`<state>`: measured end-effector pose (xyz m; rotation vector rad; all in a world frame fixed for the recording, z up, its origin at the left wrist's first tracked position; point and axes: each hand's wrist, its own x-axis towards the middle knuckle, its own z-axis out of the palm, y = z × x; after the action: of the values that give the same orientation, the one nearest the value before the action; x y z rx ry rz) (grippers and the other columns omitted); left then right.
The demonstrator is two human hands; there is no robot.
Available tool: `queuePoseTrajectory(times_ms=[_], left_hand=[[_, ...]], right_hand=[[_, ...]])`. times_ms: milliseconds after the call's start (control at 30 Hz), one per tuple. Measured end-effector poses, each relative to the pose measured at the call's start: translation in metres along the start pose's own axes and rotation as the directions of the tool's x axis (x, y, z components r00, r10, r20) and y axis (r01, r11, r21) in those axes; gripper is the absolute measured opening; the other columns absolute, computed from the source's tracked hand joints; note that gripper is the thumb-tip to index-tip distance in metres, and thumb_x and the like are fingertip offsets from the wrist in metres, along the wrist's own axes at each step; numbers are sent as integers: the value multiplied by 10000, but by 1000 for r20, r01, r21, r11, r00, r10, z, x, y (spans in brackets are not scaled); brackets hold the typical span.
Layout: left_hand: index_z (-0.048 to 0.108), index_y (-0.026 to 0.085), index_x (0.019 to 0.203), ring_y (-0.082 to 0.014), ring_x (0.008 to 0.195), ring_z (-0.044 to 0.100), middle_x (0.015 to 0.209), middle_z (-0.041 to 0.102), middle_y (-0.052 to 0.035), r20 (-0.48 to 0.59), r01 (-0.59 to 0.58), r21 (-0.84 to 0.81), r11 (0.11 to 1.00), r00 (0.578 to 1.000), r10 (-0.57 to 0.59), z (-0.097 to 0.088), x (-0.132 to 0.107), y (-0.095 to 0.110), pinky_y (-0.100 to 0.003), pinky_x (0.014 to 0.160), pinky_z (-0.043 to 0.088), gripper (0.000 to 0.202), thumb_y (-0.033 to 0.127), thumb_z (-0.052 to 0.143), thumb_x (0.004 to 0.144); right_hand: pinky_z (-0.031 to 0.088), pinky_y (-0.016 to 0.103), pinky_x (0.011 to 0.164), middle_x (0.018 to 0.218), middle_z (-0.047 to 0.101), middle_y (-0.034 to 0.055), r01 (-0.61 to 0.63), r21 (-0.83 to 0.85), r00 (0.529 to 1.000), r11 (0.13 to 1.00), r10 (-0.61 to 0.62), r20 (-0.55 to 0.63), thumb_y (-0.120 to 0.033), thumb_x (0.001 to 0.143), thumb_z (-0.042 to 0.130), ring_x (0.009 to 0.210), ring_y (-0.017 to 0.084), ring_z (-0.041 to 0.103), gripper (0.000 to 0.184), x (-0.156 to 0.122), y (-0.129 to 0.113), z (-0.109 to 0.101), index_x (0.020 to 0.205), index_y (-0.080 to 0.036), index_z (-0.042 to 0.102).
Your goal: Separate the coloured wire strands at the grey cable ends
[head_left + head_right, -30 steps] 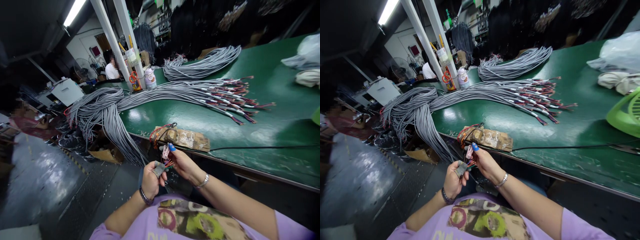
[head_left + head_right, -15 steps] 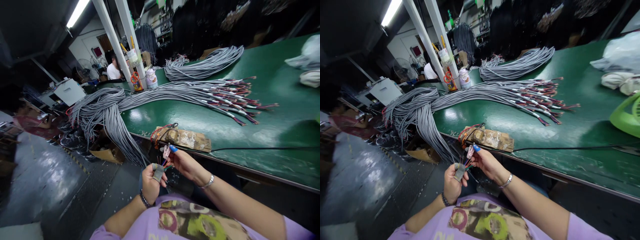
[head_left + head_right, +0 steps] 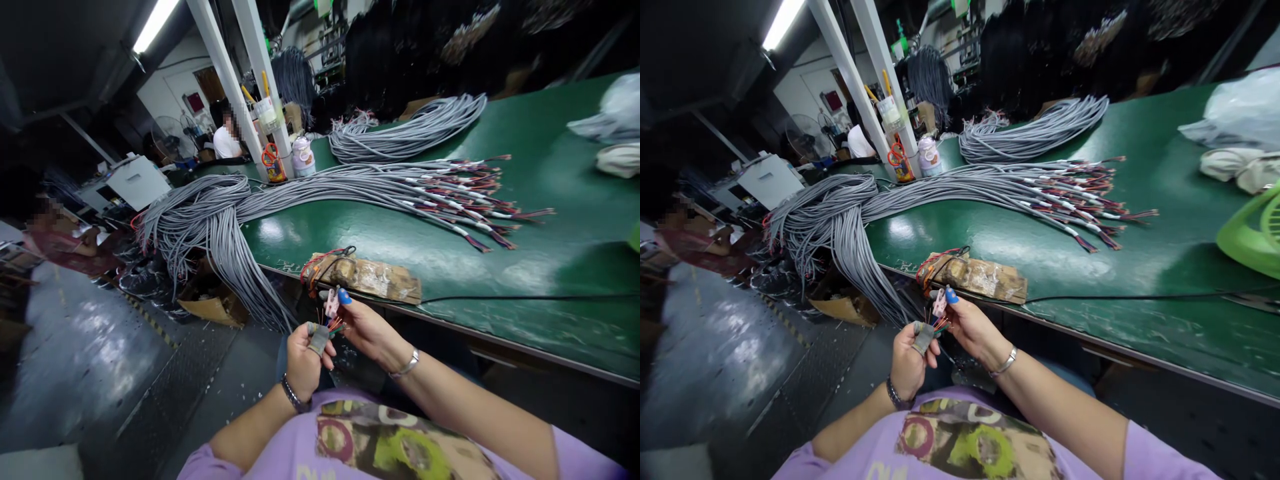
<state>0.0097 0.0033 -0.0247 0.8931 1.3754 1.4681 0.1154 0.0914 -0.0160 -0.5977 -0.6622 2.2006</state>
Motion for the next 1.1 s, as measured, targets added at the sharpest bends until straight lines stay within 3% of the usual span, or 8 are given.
queuePoseTrajectory(times_ms=[133, 267, 433, 533, 667, 867, 1100], left_hand=[[548, 153, 726, -49, 319, 434, 522, 585, 23, 6, -9, 3, 1000, 1000, 9, -1, -1, -1, -164, 330, 270, 308, 455, 593, 765], [550, 152, 726, -51, 315, 440, 517, 588, 19, 17, -10, 8, 1000, 1000, 10, -5, -5, -2, -166, 327, 268, 330, 477, 593, 763], [548, 151, 735, -49, 319, 442, 530, 594, 18, 11, 4, 13, 1000, 1000, -4, -9, -9, -2, -162, 325, 263, 334, 481, 589, 767], [543, 151, 730, -48, 322, 445, 533, 593, 18, 19, 2, 22, 1000, 1000, -2, -9, -8, -4, -160, 331, 272, 333, 479, 580, 774], [535, 151, 706, -54, 335, 466, 533, 591, 14, 65, -10, 82, 997, 998, 5, -9, -8, -5, -159, 332, 279, 329, 470, 576, 774], [524, 156, 687, -60, 354, 481, 528, 588, 15, 125, -32, 166, 986, 992, 11, -8, -12, 1, -162, 359, 328, 260, 391, 563, 790], [529, 153, 676, -69, 351, 481, 519, 588, 5, 184, 10, 227, 974, 982, -53, -6, -11, -2, -174, 361, 343, 264, 395, 561, 777]], right_hand=[[400, 250, 581, 655, 601, -4, -29, 16, 1000, 999, 29, 12, -515, 698, 671, 584, 107, 501, 342, -3, 1, -4, 750, -178, 643], [434, 244, 586, 689, 615, 12, -146, 15, 989, 989, 145, 22, -544, 717, 635, 599, 113, 534, 361, -7, -4, -8, 751, -184, 641], [456, 229, 566, 759, 629, 47, -239, -124, 966, 963, 249, 72, -584, 765, 546, 644, 125, 569, 428, -11, -12, -12, 831, -171, 640], [457, 220, 556, 786, 637, 55, -259, -258, 954, 931, 289, 82, -569, 742, 587, 638, 114, 556, 426, -16, -16, -12, 830, -155, 636], [440, 220, 554, 751, 634, 24, -212, -419, 963, 883, 261, 63, -459, 657, 724, 598, 92, 517, 341, -23, -20, -8, 757, -156, 603], [393, 216, 555, 685, 603, -6, -159, -551, 971, 819, 231, 62, -466, 627, 736, 594, 88, 506, 366, -24, -19, -4, 748, -153, 593], [388, 249, 583, 604, 580, -14, 6, -644, 973, 765, 144, 180, -426, 645, 716, 572, 102, 488, 317, -22, -14, -5, 651, -143, 573]])
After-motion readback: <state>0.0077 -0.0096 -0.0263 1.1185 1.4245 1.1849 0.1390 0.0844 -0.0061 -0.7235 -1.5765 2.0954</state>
